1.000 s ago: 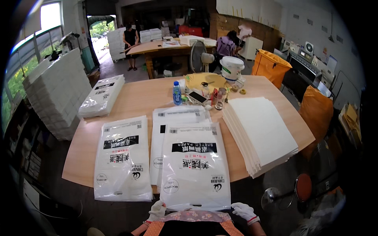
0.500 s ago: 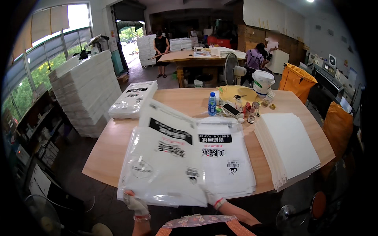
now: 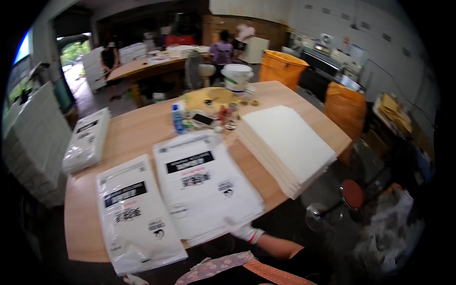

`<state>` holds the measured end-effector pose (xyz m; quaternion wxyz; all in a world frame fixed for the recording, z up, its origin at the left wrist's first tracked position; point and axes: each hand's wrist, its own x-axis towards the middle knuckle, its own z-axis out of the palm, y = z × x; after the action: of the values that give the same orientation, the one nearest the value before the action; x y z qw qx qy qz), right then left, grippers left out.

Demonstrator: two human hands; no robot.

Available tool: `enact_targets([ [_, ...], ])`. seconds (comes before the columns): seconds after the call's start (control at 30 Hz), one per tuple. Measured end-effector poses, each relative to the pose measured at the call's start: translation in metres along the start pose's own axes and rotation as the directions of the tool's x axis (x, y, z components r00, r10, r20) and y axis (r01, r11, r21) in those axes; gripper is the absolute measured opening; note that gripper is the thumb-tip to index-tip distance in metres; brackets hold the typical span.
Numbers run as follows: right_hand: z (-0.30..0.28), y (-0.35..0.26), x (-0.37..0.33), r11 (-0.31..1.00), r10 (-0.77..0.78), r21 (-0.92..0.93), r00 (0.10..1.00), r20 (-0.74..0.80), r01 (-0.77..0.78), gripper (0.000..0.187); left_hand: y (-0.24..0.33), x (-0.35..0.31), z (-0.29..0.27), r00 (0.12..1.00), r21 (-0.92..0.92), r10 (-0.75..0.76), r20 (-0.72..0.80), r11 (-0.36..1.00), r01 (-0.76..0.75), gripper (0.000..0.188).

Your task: The person repeatedly takes stacks of white paper from a table and places them into clear plastic packaging bags. They then fold the top of the bags to seal them and place the packaged items back on the table. The process is repeated continuously throughout the clip.

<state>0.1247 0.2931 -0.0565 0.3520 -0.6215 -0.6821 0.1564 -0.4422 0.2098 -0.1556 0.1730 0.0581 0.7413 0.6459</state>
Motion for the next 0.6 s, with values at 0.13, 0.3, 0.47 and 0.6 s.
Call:
enact_targets([
  [0.13, -0.250, 0.010, 0.032, 0.773, 0.158, -0.560, 0.945, -0.287, -0.299, 0.036, -0.017, -0.126, -0.001, 0.672, 0.654, -0.072, 0.737, 0.330, -0.681, 0.022],
  [0.3, -0.361, 0.092, 0.011, 0.741, 0.418, -0.526, 0.900, -0.123, -0.416, 0.076, 0.067, -0.268, 0.081, 0.162, 0.279, -0.421, 0.892, 0.233, -0.932, 0.022],
  [0.47, -0.378, 0.132, 0.028, 0.845, 0.079, -0.492, 0.959, -0.273, -0.210, 0.034, 0.071, -0.343, 0.172, -0.260, -0.183, -0.027, 0.965, 0.644, -0.743, 0.020],
  [0.6, -0.353, 0.086, 0.029, 0.625, 0.034, -0.758, 0.977, -0.210, -0.185, 0.018, 0.150, -0.473, 0.220, -0.537, 0.026, -0.129, 0.833, 0.981, -0.195, 0.019],
])
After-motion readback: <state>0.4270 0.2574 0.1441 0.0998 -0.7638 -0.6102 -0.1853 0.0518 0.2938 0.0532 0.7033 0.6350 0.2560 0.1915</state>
